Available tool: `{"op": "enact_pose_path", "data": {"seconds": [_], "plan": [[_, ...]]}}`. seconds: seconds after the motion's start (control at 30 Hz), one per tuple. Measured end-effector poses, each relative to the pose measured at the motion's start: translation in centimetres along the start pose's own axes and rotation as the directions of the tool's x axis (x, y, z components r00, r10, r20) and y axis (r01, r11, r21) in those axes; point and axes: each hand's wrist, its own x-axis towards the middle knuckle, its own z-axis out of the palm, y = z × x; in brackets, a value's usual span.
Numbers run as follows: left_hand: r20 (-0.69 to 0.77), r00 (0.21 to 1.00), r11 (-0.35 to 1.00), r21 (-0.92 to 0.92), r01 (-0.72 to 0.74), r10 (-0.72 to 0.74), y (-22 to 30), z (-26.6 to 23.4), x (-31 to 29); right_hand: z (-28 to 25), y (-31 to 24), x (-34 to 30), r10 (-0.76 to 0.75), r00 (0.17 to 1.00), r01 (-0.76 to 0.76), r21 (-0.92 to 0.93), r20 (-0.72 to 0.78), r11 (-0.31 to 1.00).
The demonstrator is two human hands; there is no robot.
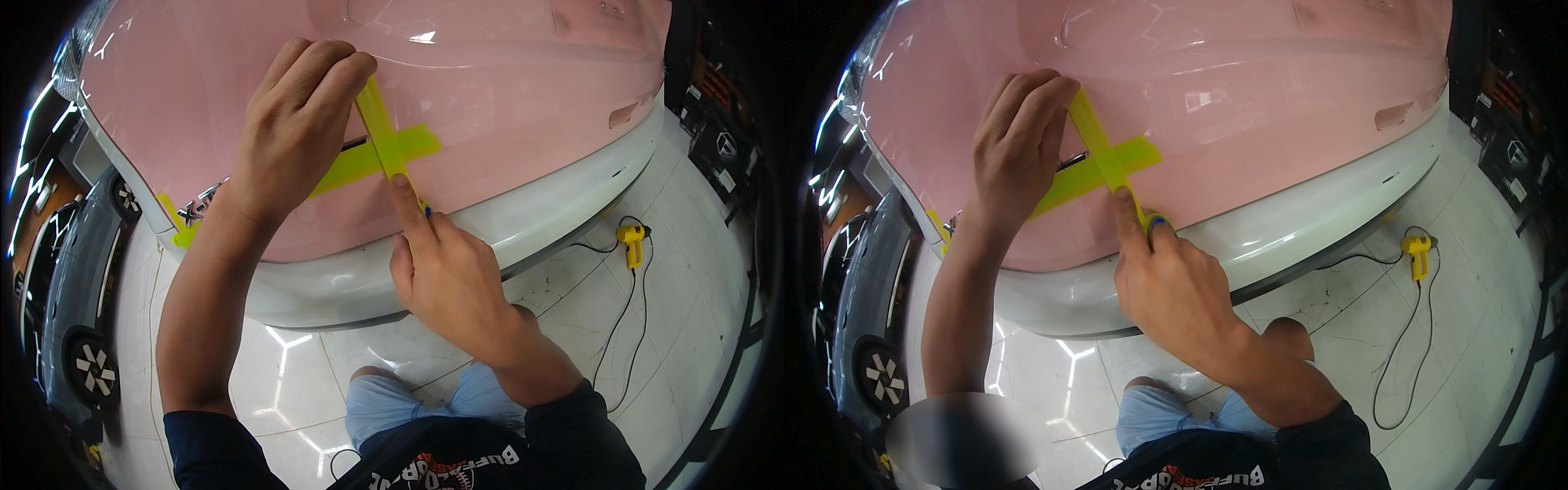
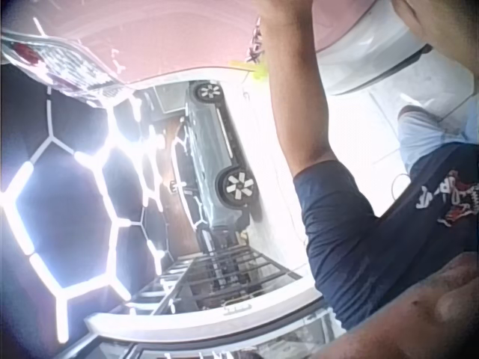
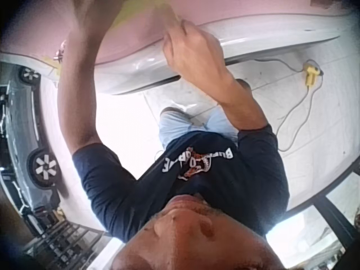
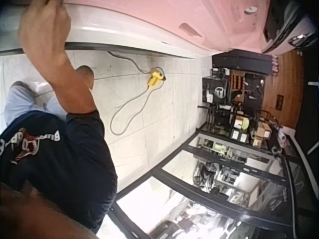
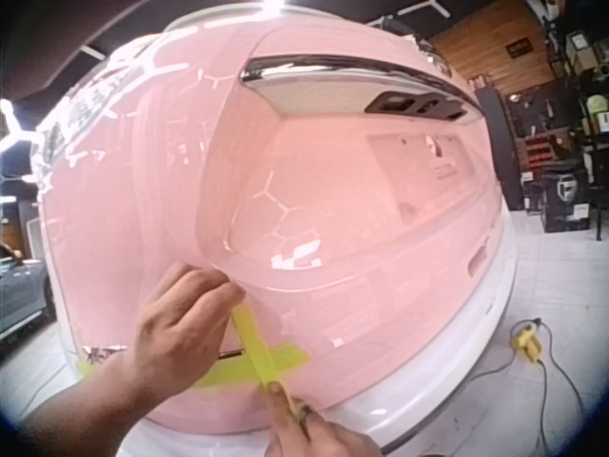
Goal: The person applies strips of yellow masking tape to the rear of a pink car, specifically over the 'X-TRAIL' and '4WD' chrome emblems. They measure, cut, and smooth the tape to cover the lettering and surrounding areas.
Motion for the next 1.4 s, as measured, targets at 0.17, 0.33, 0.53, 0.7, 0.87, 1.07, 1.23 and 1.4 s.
{"op": "enact_pose_path", "data": {"seconds": [0.17,0.33,0.53,0.7,0.87,1.07,1.23,1.4], "plan": [[0.03,1.0,1.0,0.027,-0.001,0.0,0.1,-0.1,-0.1,0.3,0.0,0.3,-0.004,1.0,0.004,0.007,0.011,1.0],[0.034,0.999,1.0,0.008,0.008,-0.008,0.2,-0.2,0.0,0.2,-0.1,0.3,0.008,1.0,-0.008,0.015,0.014,1.0],[0.028,0.998,0.997,-0.046,0.058,-0.057,0.0,-0.2,-0.1,0.3,0.1,0.2,0.009,1.0,-0.009,0.023,0.006,1.0],[0.046,0.997,0.998,0.009,0.057,-0.057,0.5,-0.3,0.1,0.3,-0.1,0.2,0.021,1.0,-0.021,0.012,0.001,1.0],[0.002,0.976,0.976,-0.003,0.217,-0.217,1.2,-0.4,-0.5,0.0,-0.1,0.5,0.037,0.998,-0.039,0.051,0.051,0.998],[0.296,0.949,0.973,0.228,0.04,-0.109,7.2,-2.3,-5.4,-0.4,0.3,0.5,0.048,0.997,-0.055,0.113,0.056,0.992],[0.249,0.951,0.924,0.373,0.082,-0.185,8.0,-1.3,-7.2,-1.8,0.1,0.3,0.062,0.998,-0.065,0.233,0.017,0.97],[0.296,0.927,0.899,0.428,0.088,-0.232,7.4,-1.4,-6.0,-2.1,-0.2,0.3,0.099,0.995,-0.099,0.247,0.009,0.964]]}}
